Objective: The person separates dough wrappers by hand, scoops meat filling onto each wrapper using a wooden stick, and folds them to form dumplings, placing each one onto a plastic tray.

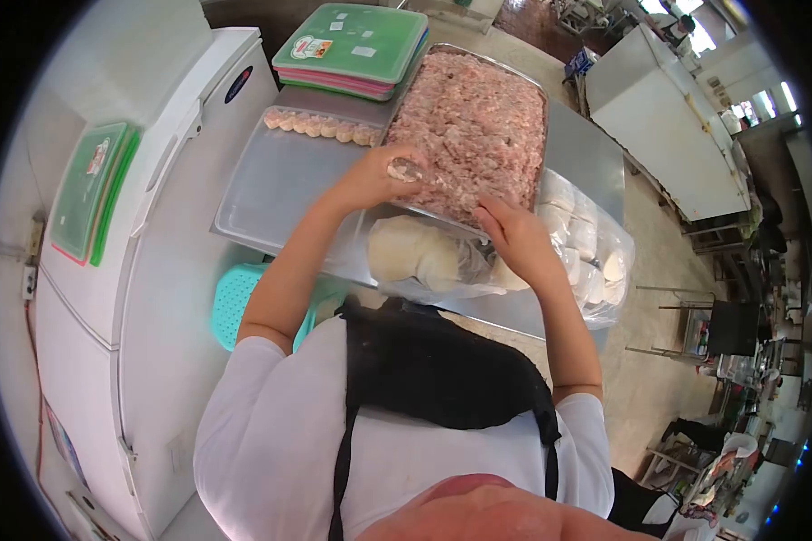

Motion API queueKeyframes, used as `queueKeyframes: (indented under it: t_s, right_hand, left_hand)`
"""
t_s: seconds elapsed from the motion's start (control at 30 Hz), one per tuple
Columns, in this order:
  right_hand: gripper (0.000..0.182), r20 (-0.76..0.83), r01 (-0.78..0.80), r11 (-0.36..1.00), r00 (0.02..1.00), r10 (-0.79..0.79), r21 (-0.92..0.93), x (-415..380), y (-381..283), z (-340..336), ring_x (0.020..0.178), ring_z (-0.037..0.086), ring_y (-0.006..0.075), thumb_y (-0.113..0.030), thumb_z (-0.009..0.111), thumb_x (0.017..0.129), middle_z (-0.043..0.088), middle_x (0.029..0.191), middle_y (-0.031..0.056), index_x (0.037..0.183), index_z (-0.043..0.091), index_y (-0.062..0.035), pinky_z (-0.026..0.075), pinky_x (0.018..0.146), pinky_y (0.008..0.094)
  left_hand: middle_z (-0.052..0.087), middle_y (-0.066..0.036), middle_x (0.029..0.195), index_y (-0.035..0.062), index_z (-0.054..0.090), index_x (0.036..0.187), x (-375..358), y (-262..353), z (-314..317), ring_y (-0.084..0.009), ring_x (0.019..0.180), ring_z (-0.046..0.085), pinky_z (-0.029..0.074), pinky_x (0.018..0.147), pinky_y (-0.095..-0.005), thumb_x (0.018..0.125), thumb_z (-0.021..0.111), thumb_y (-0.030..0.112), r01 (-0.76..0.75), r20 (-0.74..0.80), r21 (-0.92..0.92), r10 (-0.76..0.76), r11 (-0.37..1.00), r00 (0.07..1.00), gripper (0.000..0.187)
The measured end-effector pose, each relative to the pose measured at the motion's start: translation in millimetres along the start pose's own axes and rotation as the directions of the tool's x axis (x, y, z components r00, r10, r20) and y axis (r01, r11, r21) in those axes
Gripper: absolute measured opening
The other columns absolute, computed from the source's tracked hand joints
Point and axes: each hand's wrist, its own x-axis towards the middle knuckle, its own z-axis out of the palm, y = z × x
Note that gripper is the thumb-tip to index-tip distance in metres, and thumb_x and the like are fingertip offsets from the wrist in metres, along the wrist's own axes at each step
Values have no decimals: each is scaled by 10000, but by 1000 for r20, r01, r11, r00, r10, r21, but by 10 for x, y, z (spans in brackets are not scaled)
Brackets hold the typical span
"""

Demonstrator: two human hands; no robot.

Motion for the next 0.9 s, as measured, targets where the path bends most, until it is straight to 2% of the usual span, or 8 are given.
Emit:
queueKeyframes:
  t_s: [0.1,0.23,0.3,0.37,0.5,0.6,0.8,0.9]
  right_hand:
    - [284,45,-105,991,994,102,88,96,-48,208,844,652,358,-246,578,956,677,929,183,1113,650,-21,503,728,402]
    - [283,6,-325,897,941,339,301,-41,33,306,804,660,274,-246,591,957,682,886,133,1116,651,-18,495,705,344]
    - [280,21,-443,800,879,476,406,-194,135,379,748,601,176,-220,604,956,639,823,68,1132,648,-6,467,675,292]
    - [290,53,-497,699,832,553,514,-283,67,391,691,485,62,-195,616,956,541,752,-21,1138,641,30,418,625,223]
    - [293,82,-579,546,728,680,605,-489,49,522,667,476,49,-199,625,954,546,735,-28,1126,649,38,394,592,210]
    - [299,93,-589,500,700,708,635,-537,-55,515,660,468,38,-204,625,955,547,731,-37,1127,650,40,376,578,198]
    - [304,71,-595,502,686,724,627,-616,-166,411,650,462,35,-209,627,954,543,721,-41,1133,650,35,368,571,196]
    - [305,81,-591,502,695,715,632,-686,-145,370,659,470,41,-211,628,954,543,725,-42,1134,650,34,377,579,199]
  left_hand:
    - [618,-128,1196,-10,589,1190,-5,-496,-281,-222,1082,582,451,951,-341,726,832,342,21,-176,192,13,981,984,632]
    - [623,-151,1194,20,593,1204,-229,-862,-881,-246,1077,600,468,923,-348,720,819,313,106,-216,240,-53,965,975,609]
    - [622,-192,1207,53,598,1211,-171,-1382,-1133,-297,1127,591,461,935,-376,708,803,291,199,-247,238,-139,951,959,593]
    - [617,-192,1216,63,584,1234,-91,-1719,-1211,-317,1118,593,469,923,-391,716,785,263,240,-278,387,-136,890,951,591]
    - [587,-195,1263,96,548,1286,84,-1987,-991,-356,1104,595,480,904,-420,735,758,226,74,-335,438,86,896,938,604]
    - [559,-208,1302,134,456,1386,188,-1651,-743,-371,1119,588,479,912,-438,766,737,203,75,-341,389,67,918,938,684]
    - [544,-223,1319,188,258,1516,482,-1616,-434,-405,1133,569,470,924,-471,844,630,125,89,-338,481,91,872,937,771]
    - [516,-230,1354,194,248,1523,583,-1750,-380,-411,1155,555,461,945,-465,864,562,68,15,-306,512,167,859,937,740]
